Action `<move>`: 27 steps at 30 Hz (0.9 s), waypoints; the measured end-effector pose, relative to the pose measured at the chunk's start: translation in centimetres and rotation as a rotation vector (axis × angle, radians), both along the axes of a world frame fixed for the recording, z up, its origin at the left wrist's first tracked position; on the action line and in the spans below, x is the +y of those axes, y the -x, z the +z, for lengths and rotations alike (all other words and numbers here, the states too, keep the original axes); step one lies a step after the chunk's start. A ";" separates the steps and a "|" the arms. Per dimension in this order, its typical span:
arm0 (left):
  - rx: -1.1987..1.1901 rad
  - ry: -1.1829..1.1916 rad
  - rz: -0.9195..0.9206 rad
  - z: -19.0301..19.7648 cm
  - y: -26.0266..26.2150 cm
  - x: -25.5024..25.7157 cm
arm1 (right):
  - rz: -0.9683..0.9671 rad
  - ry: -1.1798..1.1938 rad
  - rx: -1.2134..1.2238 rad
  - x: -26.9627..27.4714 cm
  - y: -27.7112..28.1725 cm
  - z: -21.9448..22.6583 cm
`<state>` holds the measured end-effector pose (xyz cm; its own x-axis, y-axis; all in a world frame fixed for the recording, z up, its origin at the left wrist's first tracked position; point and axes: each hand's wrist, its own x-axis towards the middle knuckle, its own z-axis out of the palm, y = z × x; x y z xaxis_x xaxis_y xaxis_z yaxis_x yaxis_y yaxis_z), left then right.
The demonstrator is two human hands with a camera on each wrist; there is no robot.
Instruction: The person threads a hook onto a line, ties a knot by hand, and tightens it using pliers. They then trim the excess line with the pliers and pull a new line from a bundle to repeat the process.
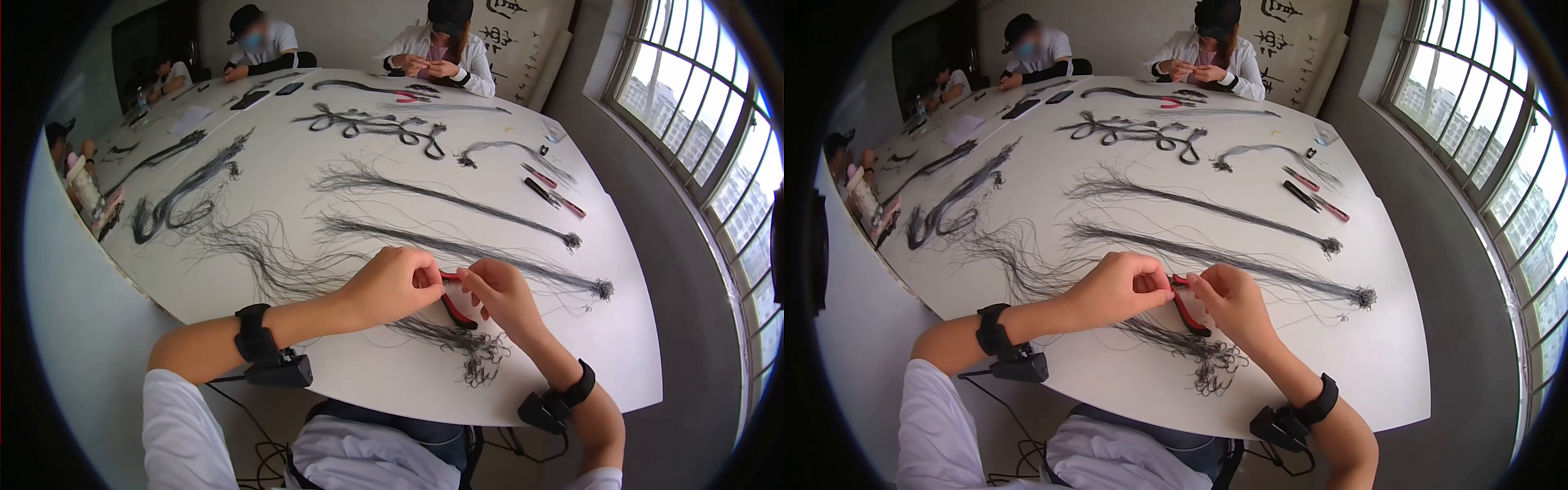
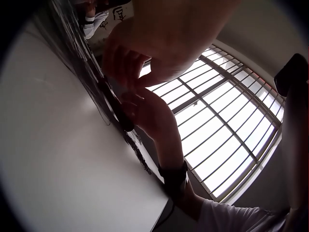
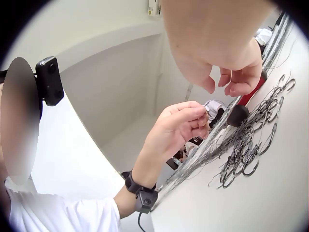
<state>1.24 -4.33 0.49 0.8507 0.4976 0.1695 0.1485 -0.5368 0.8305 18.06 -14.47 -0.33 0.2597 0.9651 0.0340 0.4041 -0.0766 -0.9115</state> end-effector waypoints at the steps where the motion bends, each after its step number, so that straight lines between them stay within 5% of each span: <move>1: -0.008 -0.004 0.028 0.0 0.0 -0.2 | -0.046 -0.020 -0.027 -0.1 0.0 0.0; 27: 0.018 -0.232 0.019 -0.4 -0.9 -1.5 | 0.105 -0.108 -0.147 -0.6 0.0 -0.3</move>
